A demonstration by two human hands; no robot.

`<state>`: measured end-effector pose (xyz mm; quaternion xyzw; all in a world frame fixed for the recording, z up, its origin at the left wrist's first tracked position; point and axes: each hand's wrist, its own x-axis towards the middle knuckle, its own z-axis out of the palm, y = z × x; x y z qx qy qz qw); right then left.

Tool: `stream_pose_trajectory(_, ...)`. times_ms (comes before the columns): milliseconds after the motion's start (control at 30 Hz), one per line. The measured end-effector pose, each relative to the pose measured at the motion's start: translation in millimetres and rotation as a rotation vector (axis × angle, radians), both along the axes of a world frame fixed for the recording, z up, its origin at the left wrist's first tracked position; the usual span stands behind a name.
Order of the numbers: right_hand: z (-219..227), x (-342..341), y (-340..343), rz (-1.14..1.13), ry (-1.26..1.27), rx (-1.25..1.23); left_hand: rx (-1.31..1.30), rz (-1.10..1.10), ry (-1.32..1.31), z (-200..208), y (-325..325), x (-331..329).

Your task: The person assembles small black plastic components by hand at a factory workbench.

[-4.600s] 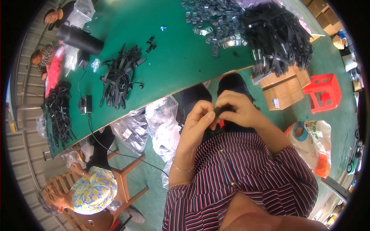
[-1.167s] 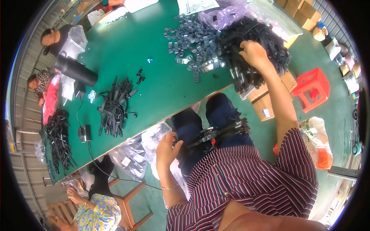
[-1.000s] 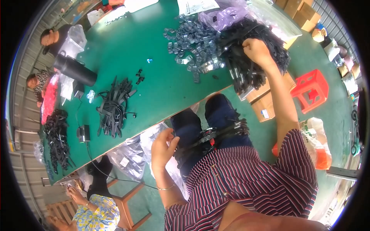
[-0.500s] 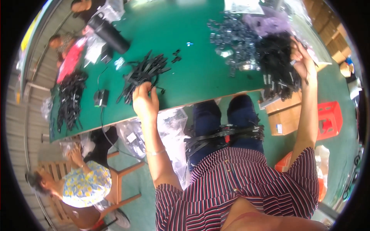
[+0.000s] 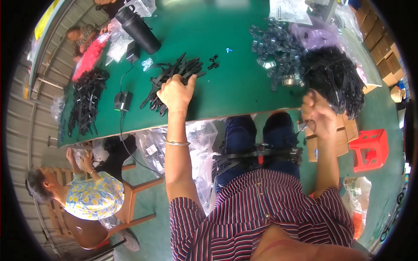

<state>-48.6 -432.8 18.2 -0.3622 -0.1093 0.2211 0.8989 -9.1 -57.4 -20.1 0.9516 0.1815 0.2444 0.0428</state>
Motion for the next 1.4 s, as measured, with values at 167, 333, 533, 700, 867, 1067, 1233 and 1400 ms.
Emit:
stream_pose_trajectory(167, -15.0, -6.8, 30.4, 0.198, 0.106, 0.098, -0.105, -0.026, -0.038, -8.1, -4.3, -0.8)
stream_pose_trajectory(333, -30.2, -12.7, 64.6, 0.201, 0.057, -0.013, -0.572, -0.277, -0.36, -14.6, -7.0, -33.4)
stream_pose_trajectory(533, -60.0, -1.5, 109.9, 0.444, 0.222, 0.053, -0.526, -0.441, -0.358, -16.8, -38.9, -60.2)
stream_pose_trajectory(700, -52.6, 14.7, 164.0, 0.327, 0.301, -0.087, -0.555, -0.666, -0.397, -16.2, -45.7, -75.4)
stream_pose_trajectory(867, -56.4, 33.7, 189.9, 0.237, 0.165, -0.184, -0.603, -0.814, -0.272, -24.2, -45.3, -77.8)
stream_pose_trajectory(1067, -48.8, 38.7, 170.3, 0.033, 0.069, 0.002, -0.655, -0.789, -0.176, -23.1, -43.2, -76.2)
stream_pose_trajectory(1233, -26.7, 24.8, 117.4, -0.079, -0.21, 0.101, -0.613, -0.755, -0.167, -18.0, -43.5, -64.4)
stream_pose_trajectory(1400, -5.1, 1.3, 64.2, -0.155, -0.223, 0.005, -0.445, -0.626, -0.084, -17.2, -46.6, -45.4)
